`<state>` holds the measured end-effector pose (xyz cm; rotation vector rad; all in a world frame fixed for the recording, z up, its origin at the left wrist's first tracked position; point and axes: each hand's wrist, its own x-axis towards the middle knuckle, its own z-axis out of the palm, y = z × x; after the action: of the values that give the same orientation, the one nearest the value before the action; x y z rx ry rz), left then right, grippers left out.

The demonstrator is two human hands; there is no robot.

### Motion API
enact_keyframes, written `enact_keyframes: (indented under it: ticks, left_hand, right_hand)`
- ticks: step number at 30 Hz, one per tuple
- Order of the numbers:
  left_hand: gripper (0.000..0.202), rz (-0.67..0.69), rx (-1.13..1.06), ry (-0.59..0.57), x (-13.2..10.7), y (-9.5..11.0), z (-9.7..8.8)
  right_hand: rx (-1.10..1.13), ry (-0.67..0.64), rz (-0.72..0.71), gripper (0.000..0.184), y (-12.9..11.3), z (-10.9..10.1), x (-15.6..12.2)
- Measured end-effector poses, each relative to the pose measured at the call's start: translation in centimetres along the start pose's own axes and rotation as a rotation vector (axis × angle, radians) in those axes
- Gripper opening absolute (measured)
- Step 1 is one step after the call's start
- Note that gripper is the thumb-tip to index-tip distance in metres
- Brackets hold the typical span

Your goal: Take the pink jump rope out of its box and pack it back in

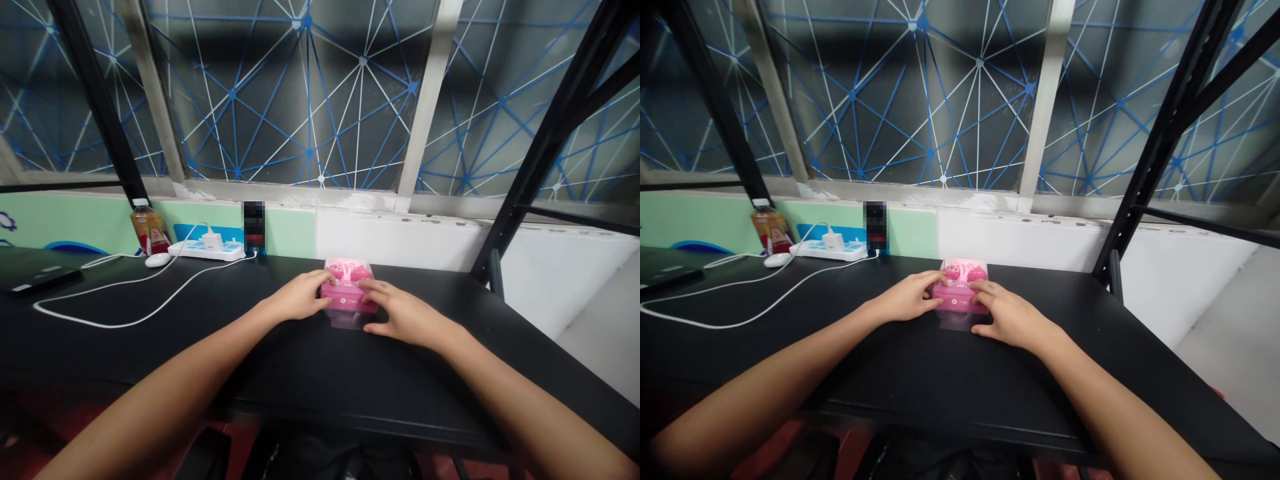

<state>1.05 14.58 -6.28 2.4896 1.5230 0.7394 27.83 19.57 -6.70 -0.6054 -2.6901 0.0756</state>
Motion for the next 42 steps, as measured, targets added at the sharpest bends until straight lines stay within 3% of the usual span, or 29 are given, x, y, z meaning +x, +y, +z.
enact_keyframes:
  ticks: [4,7,11,16,20,25,36,42]
  left_hand:
    - [0.043,-0.004,-0.010,-0.020,-0.1,0.3,-0.4]
    - [0.049,0.036,-0.037,-0.072,-0.3,0.7,-1.1]
    - [0.050,0.037,-0.055,-0.096,-0.4,1.3,-1.6]
    - [0.038,-0.005,-0.022,-0.022,-0.3,1.4,-1.3]
    - [0.028,0.001,0.013,0.024,-0.3,1.0,-0.8]
    - [0.028,0.012,-0.020,0.007,-0.2,0.9,-0.9]
    - [0.036,0.021,-0.075,-0.036,-0.1,0.9,-0.9]
    - [0.034,0.037,-0.087,-0.066,-0.1,1.0,-1.4]
  right_hand:
    - [-0.008,0.027,-0.027,0.036,0.0,0.1,0.2]
    - [-0.044,0.088,-0.039,0.019,-0.3,0.0,0.4]
    - [-0.046,0.139,0.017,0.012,-0.5,-0.1,0.7]
    - [0.104,0.189,0.012,0.033,0.4,0.3,0.8]
    - [0.166,0.181,0.024,0.028,1.1,0.8,0.9]
    - [0.224,0.191,0.010,0.025,1.5,0.8,1.0]
    - [0.258,0.116,0.029,0.050,0.9,-0.1,0.4]
    - [0.190,0.152,0.044,0.024,0.6,-0.4,0.6]
